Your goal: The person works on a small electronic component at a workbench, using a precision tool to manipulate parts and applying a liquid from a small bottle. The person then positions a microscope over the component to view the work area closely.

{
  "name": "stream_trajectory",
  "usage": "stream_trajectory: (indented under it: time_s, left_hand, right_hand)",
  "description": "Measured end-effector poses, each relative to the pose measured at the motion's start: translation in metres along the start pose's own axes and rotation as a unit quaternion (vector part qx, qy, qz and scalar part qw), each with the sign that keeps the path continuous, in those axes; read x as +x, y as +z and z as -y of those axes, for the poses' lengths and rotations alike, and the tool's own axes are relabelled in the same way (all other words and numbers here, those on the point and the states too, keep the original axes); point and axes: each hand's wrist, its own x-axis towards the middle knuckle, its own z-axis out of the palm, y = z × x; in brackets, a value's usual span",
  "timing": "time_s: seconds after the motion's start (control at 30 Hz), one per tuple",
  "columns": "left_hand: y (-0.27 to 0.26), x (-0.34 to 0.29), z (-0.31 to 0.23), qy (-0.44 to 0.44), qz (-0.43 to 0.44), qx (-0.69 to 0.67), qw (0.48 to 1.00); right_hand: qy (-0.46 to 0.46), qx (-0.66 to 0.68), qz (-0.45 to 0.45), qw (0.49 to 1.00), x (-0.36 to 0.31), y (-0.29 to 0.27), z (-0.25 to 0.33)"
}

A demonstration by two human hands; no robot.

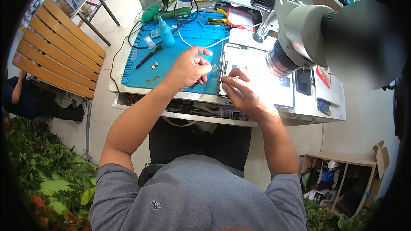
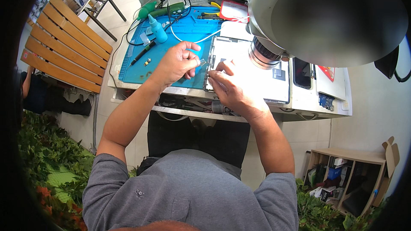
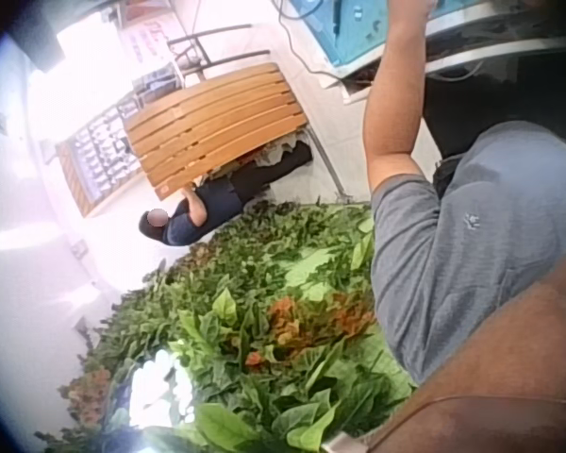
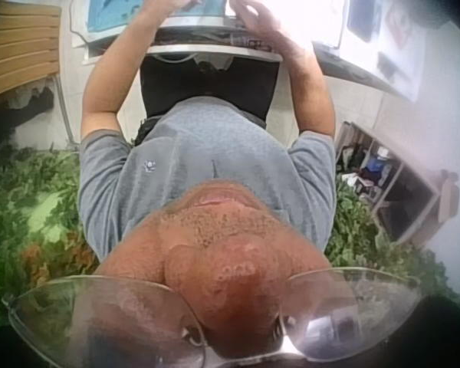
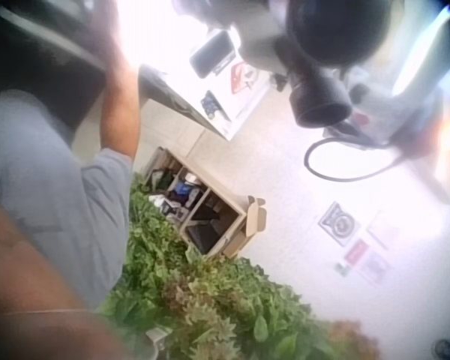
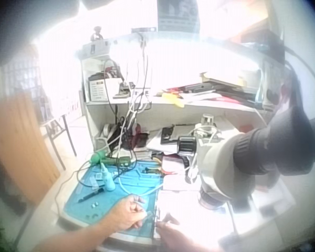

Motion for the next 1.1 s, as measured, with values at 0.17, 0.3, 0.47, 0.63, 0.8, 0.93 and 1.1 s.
stream_trajectory:
  time_s: [0.17, 0.3, 0.47, 0.63, 0.8, 0.93, 1.1]
  left_hand:
    - [0.0, 0.0, 0.001, 0.001, -0.009, 0.0, 1.0]
    - [-0.004, 0.0, 0.0, 0.012, -0.016, 0.027, 0.999]
    - [-0.008, -0.002, -0.001, 0.016, -0.02, 0.037, 0.999]
    - [-0.005, -0.004, 0.0, 0.025, -0.023, 0.04, 0.999]
    - [-0.008, -0.004, 0.003, 0.022, -0.029, 0.033, 0.999]
    - [-0.007, -0.004, 0.002, 0.019, -0.026, 0.024, 0.999]
    - [-0.008, -0.007, -0.001, 0.022, -0.028, 0.029, 0.999]
  right_hand:
    - [0.0, -0.011, 0.002, 1.0, 0.0, 0.002, -0.001]
    - [0.03, 0.019, 0.005, 0.999, 0.003, 0.006, -0.002]
    - [0.043, 0.031, -0.013, 0.999, 0.008, 0.013, -0.007]
    - [0.061, 0.072, 0.027, 0.995, 0.01, 0.013, -0.015]
    - [0.058, 0.073, 0.039, 0.995, 0.018, 0.012, -0.017]
    - [0.008, 0.13, 0.0, 0.991, 0.019, 0.03, -0.041]
    - [0.038, 0.109, 0.043, 0.992, 0.023, 0.022, -0.045]
